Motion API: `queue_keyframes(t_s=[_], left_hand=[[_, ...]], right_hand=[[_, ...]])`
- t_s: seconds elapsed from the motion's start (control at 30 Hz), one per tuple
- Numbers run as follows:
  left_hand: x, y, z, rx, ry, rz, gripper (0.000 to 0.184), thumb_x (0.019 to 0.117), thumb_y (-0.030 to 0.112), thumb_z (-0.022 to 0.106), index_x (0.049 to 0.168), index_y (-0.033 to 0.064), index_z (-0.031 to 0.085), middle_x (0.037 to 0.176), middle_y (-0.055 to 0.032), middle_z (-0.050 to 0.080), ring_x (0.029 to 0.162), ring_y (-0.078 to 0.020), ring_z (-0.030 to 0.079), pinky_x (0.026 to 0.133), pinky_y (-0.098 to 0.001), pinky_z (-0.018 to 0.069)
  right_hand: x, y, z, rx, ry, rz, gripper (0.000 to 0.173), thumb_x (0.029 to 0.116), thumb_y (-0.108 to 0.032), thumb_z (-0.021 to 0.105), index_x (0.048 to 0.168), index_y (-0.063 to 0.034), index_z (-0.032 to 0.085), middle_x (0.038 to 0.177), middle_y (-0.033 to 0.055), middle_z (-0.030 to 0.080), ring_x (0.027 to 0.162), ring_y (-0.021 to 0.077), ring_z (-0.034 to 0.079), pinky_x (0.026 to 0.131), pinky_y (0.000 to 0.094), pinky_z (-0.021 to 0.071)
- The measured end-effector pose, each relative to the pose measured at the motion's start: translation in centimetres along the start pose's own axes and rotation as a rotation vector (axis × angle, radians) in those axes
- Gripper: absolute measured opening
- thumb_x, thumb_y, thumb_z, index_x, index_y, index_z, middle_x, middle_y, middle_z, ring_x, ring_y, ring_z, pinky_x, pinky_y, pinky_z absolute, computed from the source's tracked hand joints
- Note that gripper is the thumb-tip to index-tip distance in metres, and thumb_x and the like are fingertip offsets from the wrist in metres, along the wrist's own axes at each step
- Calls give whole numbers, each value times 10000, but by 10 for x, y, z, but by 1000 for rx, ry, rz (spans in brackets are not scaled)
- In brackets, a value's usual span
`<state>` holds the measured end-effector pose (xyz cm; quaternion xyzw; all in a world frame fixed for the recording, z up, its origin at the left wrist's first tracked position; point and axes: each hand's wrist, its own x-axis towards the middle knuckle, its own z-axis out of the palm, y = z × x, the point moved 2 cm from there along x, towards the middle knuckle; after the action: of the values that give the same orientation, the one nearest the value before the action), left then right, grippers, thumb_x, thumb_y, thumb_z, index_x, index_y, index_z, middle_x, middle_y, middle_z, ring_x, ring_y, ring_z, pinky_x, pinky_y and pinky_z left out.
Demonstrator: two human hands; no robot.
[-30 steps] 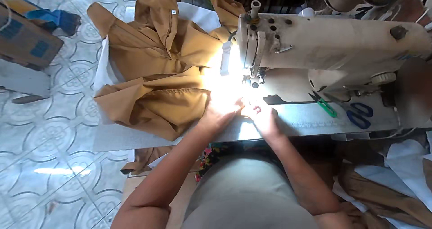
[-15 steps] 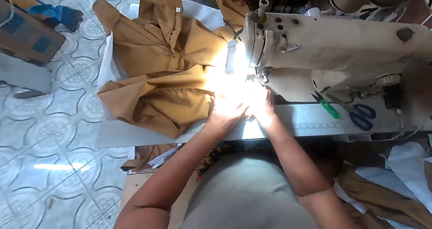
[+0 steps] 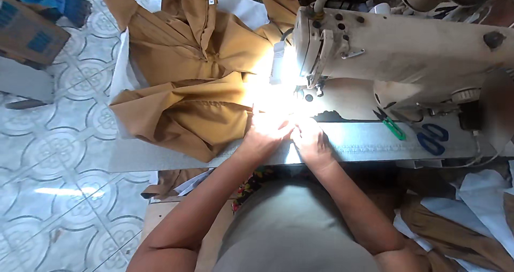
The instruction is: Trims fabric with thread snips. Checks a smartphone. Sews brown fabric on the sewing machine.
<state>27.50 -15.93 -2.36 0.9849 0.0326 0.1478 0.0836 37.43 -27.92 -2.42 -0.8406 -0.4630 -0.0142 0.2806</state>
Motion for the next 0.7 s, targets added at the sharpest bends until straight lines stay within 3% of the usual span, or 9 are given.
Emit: queue_keyframes(t_s=[0.17,0.27,0.37,0.47,0.57,0.7], left_hand=[[1,-4,-1,-21,-41,14,416,939,-33,628,1252,221,731,1332,-78,670,1213,-354,636,1059,-799,264],[1,-5,-2,-21,-54,24,403,949,-31,611,1242,219,731,1309,-87,674,1201,-349,635,1047,-750,321],[1,-5,-5,-18,-70,24,422,940,-47,610,1240,219,740,1316,-79,676,1214,-360,627,1035,-763,318],[3,-4,-11,-1,-131,27,408,951,-28,613,1260,213,724,1350,-78,662,1229,-359,625,1002,-759,340],[3,-4,-13,4,-167,27,401,959,-21,610,1271,205,722,1382,-88,647,1266,-371,606,1036,-795,278],[5,-6,-14,-3,-168,47,356,965,-3,602,1232,193,734,1353,-95,662,1263,-354,612,997,-737,374]], right_hand=[[1,6,4,75,48,-57,185,889,-1,683,1060,0,751,1056,180,729,967,300,727,866,408,601],[4,10,7,99,37,-52,203,904,-14,670,1087,-27,756,1088,186,694,962,295,710,838,392,601],[7,11,7,10,-12,-139,217,890,-19,656,1087,5,743,1096,194,732,1019,334,721,882,439,593],[6,6,5,-112,-72,-206,204,902,-27,664,1090,33,718,1059,198,724,1005,356,716,849,452,597],[5,5,3,-168,-49,-260,191,896,-37,677,1069,35,714,1058,195,716,984,354,713,783,444,602],[4,6,5,-177,-22,-247,185,896,-41,673,1066,15,717,1061,192,710,967,345,717,719,439,605]])
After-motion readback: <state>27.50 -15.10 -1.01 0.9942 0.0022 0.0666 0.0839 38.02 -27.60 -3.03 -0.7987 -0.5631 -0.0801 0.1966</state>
